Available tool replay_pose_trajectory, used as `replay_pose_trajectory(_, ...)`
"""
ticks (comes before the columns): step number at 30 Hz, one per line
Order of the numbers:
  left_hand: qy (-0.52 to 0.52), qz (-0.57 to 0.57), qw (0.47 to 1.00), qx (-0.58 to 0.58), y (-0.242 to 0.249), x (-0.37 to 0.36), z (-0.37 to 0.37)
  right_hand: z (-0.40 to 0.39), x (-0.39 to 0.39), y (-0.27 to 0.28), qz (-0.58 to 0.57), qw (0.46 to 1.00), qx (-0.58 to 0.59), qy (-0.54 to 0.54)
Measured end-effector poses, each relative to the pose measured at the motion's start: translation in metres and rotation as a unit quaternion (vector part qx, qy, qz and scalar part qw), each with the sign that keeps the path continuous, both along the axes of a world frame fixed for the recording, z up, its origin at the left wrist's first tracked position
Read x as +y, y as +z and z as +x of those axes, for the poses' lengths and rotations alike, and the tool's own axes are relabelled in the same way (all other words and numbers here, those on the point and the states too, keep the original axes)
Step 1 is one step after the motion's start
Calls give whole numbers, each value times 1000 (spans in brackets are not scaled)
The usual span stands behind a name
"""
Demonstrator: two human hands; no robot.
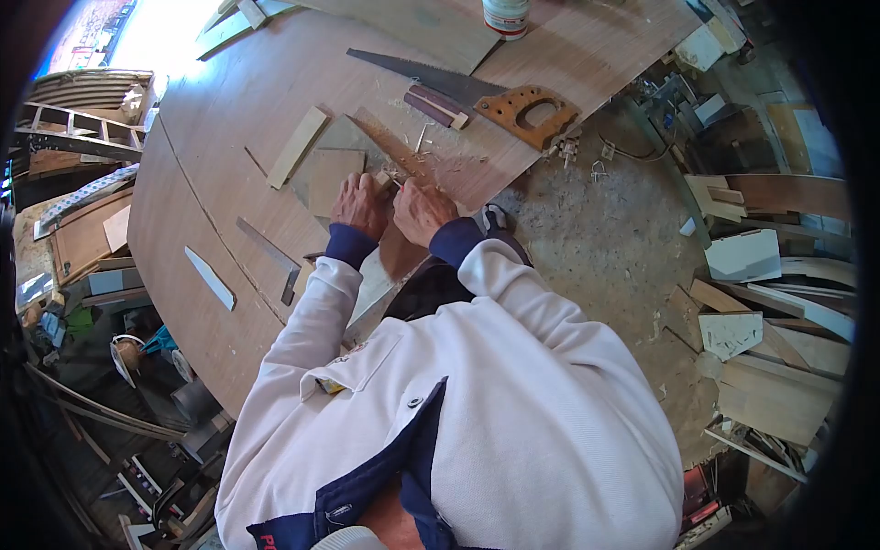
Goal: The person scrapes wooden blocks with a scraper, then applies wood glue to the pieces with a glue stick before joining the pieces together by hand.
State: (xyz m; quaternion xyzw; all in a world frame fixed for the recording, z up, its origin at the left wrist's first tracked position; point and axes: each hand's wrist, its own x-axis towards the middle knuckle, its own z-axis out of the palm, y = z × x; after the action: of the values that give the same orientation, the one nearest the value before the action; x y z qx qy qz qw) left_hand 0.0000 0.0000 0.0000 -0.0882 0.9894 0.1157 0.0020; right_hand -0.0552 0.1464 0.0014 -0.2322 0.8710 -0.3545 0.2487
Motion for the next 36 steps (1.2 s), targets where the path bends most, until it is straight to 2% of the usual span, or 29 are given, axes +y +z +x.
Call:
replay_pose_trajectory(2,8,5,1000,-8,6,-7,-3,-3,-10,0,6,1000,-1,-20)
replay_pose_trajectory(3,9,40,998,-40,-1,16,18,15,15,1,42,998,-31,-19)
replay_pose_trajectory(5,-9,15,1000,-26,-3,3,9,2,7,-1,1,997,31,69)
replay_pose_trajectory(7,-11,9,1000,1,-2,4,7,1,4,-20,-10,998,40,54)
replay_pose_trajectory(11,-10,4,1000,13,3,4,8,6,7,-6,-25,1000,2,-8)
replay_pose_trajectory(15,-1,-9,999,-50,3,3,11,10,1,-33,11,999,-8,39)
replay_pose_trajectory(17,-6,2,1000,2,1,5,6,4,-1,-39,-7,1000,-3,-25)
replay_pose_trajectory(21,-7,18,1000,19,-1,6,6,2,10,-37,-22,999,-10,-49)
replay_pose_trajectory(23,-5,20,1000,4,-2,7,7,-2,14,-30,-30,991,99,84)
replay_pose_trajectory(24,-3,17,1000,-5,-1,5,5,-4,14,-22,-31,991,99,85)
replay_pose_trajectory(26,-4,10,1000,-12,0,5,4,0,12,-8,-43,999,22,15)
replay_pose_trajectory(29,-8,11,1000,-21,5,7,6,8,7,-23,-20,1000,4,-10)
replay_pose_trajectory(32,-12,10,1000,-20,9,7,4,8,4,-22,-20,999,-27,-25)
replay_pose_trajectory(36,-10,20,999,-26,5,7,4,8,3,-26,-8,1000,-11,-11)
